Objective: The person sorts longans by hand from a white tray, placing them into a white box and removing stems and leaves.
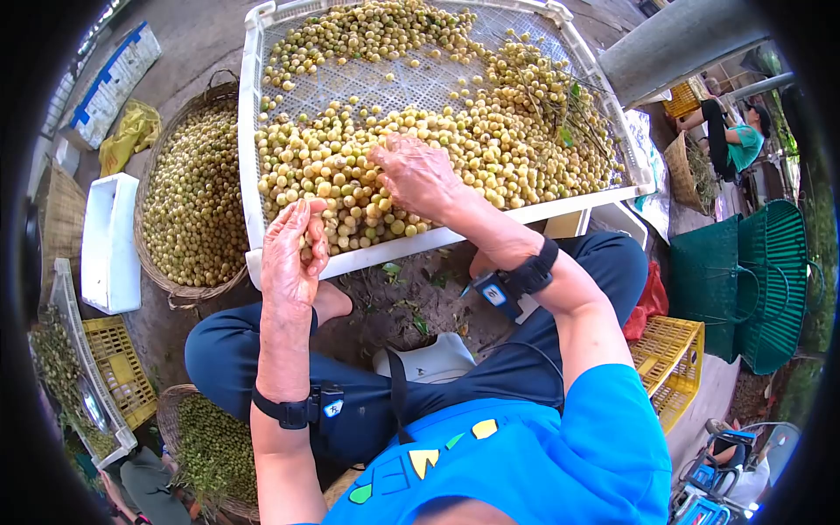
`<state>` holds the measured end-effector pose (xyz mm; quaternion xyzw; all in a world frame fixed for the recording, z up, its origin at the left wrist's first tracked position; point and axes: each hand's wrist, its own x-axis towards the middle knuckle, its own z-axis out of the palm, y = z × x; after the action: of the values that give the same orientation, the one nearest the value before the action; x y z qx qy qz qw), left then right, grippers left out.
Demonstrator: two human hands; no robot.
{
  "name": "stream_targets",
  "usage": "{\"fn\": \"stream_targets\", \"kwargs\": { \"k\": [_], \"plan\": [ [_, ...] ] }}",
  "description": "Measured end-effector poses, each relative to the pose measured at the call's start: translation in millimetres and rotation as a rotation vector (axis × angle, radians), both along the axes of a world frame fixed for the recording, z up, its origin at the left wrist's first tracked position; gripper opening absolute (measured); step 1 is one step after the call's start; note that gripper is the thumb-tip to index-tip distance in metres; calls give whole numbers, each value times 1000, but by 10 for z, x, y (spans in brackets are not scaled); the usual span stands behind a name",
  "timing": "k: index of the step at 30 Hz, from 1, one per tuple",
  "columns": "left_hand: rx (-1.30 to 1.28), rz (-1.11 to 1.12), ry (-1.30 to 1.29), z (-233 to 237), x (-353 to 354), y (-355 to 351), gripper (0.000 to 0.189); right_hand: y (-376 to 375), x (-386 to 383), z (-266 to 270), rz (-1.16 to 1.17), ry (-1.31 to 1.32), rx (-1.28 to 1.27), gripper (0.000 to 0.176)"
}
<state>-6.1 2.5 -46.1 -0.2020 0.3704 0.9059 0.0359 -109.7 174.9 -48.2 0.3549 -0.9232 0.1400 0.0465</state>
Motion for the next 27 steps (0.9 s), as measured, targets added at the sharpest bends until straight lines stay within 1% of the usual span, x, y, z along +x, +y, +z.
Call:
{"fn": "stream_targets", "kwargs": {
  "k": [1, 3, 4, 5, 7, 9, 11, 12, 14, 15, 17, 18, 19, 20, 21, 23, 24, 25, 26, 27],
  "plan": [
    [-3, 1, 0, -8, -2, -16, 17, -16, -61, -4, 1, 0, -3, 18],
    [66, 20, -10, -34, 3, -53, 21, -35, -151, -15, -22, -198, 112, 17],
    [94, 18, -13, -47, 8, -74, 20, -21, -160, -9, -20, -197, 17, 14],
    [99, 20, -15, -54, 17, -79, 20, 0, -167, -2, -19, -198, 22, 14],
    [142, 36, -72, -42, 28, -93, 21, 27, -176, 29, -108, -350, -100, 13],
    [160, 37, -74, -23, 34, -97, 21, 39, -174, 2, -117, -357, -129, 13],
    [174, 36, -78, -26, 42, -97, 21, 42, -167, -49, -45, -276, -151, 11],
    [166, 40, -81, -35, 42, -98, 21, 55, -177, -71, -44, -276, -151, 11],
    [160, 47, -80, -33, 41, -105, 21, 64, -201, -23, -75, -346, -323, 13],
    [173, 45, -72, -25, 43, -109, 22, 100, -186, 17, -201, -576, -450, 9],
    [188, 47, -66, -12, 56, -112, 22, 159, -197, 65, -146, -775, -635, 10],
    [206, 59, -68, -5, 58, -108, 23, 242, -144, 110, -144, -886, -676, 11],
    [224, 70, -70, -4, 58, -110, 24, 236, -6, 307, -143, -998, -717, 12],
    [242, 65, -46, -27, 59, -124, 30, 253, 107, 393, -92, -1017, -716, 14],
    [243, 72, -50, -15, 56, -121, 30, 275, 235, 475, -50, -1103, -727, 11],
    [333, 95, -37, 31, 54, -119, 39, 325, 488, 460, 2, -1269, -640, 10],
    [357, 66, -16, 12, 52, -139, 45, 307, 613, 298, 262, -944, -456, 10],
    [387, 57, 5, 12, 51, -139, 46, 241, 732, 202, 495, -601, -276, 10],
    [393, 54, -7, 26, 53, -134, 47, 274, 819, 199, 432, -449, 48, 11],
    [403, 50, -18, 49, 53, -126, 48, 267, 838, 166, 431, -451, 41, 11]
  ]
}}
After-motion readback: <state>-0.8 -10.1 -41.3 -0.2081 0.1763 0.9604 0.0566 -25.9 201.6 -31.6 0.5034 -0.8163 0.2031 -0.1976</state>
